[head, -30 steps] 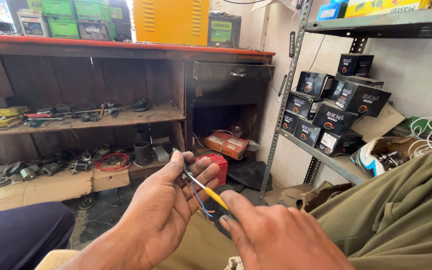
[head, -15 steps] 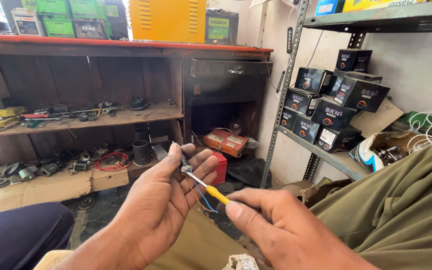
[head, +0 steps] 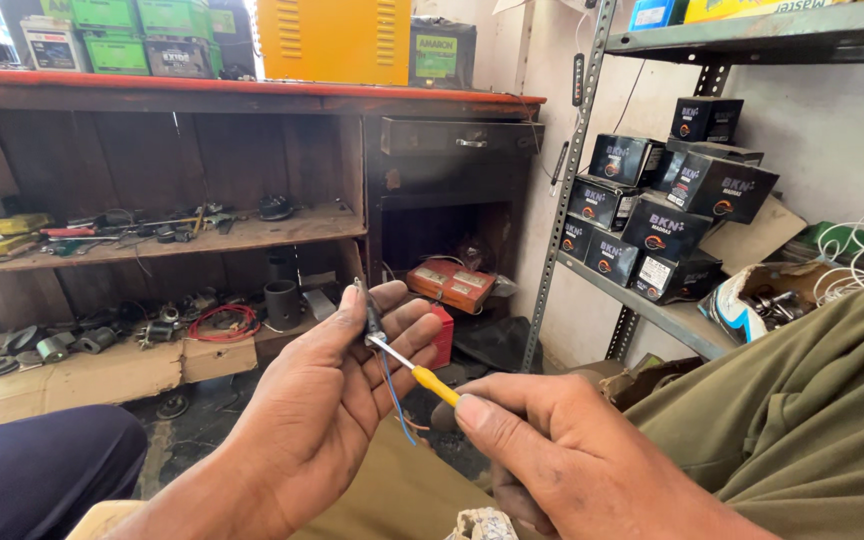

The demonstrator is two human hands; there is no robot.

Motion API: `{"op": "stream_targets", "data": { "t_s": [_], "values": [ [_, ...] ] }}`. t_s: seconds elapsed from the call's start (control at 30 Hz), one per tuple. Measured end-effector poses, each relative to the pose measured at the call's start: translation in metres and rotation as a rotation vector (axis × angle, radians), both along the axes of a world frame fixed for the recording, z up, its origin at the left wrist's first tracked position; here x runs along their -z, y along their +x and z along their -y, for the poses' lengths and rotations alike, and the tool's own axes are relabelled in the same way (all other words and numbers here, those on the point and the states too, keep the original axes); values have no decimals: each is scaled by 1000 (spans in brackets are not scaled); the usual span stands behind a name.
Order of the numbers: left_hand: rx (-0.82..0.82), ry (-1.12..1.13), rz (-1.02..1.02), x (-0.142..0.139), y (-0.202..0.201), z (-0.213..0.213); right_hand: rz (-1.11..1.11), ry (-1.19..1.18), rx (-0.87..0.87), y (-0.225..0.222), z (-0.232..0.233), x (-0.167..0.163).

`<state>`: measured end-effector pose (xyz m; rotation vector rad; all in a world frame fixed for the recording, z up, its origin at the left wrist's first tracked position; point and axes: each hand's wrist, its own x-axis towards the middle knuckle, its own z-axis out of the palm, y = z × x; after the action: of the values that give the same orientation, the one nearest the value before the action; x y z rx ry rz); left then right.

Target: The person uses a screwdriver to tighten a screw on a small electrical component while holding blue and brown wires. The hands adjust the wires and repeatedly turn the screwdriver to secure the connection.

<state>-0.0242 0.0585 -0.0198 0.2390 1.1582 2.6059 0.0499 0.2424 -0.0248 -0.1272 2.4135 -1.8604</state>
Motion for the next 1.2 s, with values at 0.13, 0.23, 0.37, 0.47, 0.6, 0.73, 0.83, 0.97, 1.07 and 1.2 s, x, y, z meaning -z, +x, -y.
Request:
{"op": "stream_targets", "data": {
  "t_s": [0.13,0.23,0.37,0.47,0.6,0.73,0.83,0.97,1.07,1.2],
  "values": [
    [0,-13,-12,-1,1,-1,-3,0,-19,0,1,-4],
    [-17,-21,6,-2,2,0,19,20,39,0,1,-4],
    [-24,9,11,-3,3,1,-40,56,9,-1,-1,-3],
    [-20,29,16,-2,3,2,-58,60,-28,-3,-4,-2],
    [-4,-7,20,-1,2,3,-87,57,-54,-5,-7,1],
    [12,-11,-1,0,1,3,-56,62,7,-6,-7,5],
    [-5,20,0,1,-1,1,-199,135,3,-9,-8,8],
    [0,43,-1,1,-3,0,-603,406,-11,-7,-12,11],
    [-13,48,8,2,-3,1,-837,603,72,-5,-10,16],
    [-17,68,-7,4,-4,1,-784,924,163,0,-8,20]
  ]
}}
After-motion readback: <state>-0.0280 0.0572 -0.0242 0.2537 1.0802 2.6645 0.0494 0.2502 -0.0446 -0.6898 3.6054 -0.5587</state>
